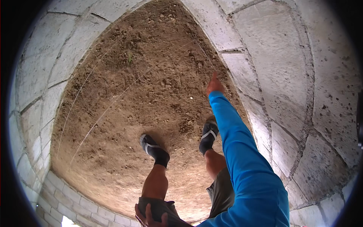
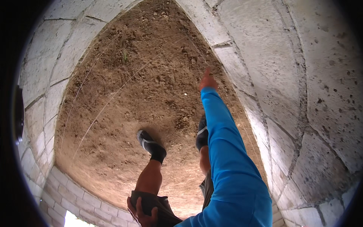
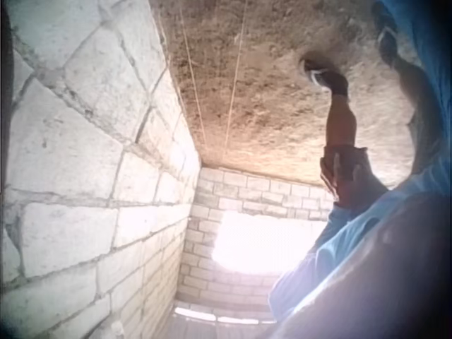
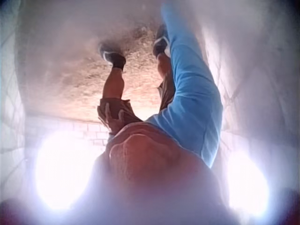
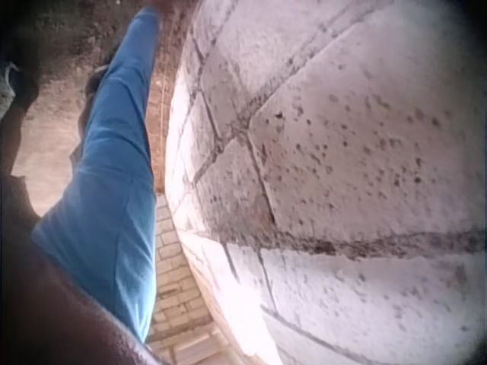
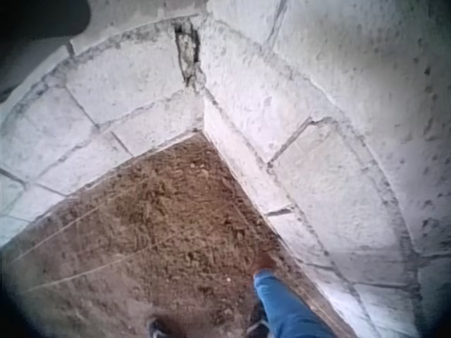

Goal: The person applies cement to the floor of a construction site using a trowel and a wooden float.

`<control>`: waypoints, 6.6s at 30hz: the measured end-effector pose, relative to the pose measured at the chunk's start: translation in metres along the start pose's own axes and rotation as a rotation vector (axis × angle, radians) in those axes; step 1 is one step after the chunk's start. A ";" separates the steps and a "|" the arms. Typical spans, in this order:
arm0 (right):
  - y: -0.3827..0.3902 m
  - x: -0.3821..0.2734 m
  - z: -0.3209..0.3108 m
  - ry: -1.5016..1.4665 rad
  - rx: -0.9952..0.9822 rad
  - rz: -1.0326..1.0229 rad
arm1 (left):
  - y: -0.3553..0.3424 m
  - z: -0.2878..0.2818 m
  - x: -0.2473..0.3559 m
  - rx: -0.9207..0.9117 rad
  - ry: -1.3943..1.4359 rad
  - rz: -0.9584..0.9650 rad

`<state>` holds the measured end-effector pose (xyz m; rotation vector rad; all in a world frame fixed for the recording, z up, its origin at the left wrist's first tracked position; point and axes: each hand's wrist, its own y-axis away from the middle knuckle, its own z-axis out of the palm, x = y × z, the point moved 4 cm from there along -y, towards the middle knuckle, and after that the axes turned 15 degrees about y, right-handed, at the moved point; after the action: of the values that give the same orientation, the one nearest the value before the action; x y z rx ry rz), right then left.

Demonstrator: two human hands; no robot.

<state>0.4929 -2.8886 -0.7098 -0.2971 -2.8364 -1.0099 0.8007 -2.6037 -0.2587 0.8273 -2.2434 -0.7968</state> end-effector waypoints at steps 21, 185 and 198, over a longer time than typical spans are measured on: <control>0.089 -0.022 0.038 0.367 -0.398 -0.344 | 0.013 0.007 0.001 0.059 0.019 0.055; 2.003 -1.263 0.394 0.292 0.071 -1.688 | 0.958 -0.274 -1.816 0.658 1.346 -0.931; 2.146 -1.580 0.404 -0.206 0.049 -1.353 | 0.839 -0.593 -1.880 0.592 1.213 -0.409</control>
<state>2.4915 -1.2330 0.0177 1.8026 -3.0106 -0.9933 2.0906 -0.9284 0.0837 1.5256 -1.1720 0.2780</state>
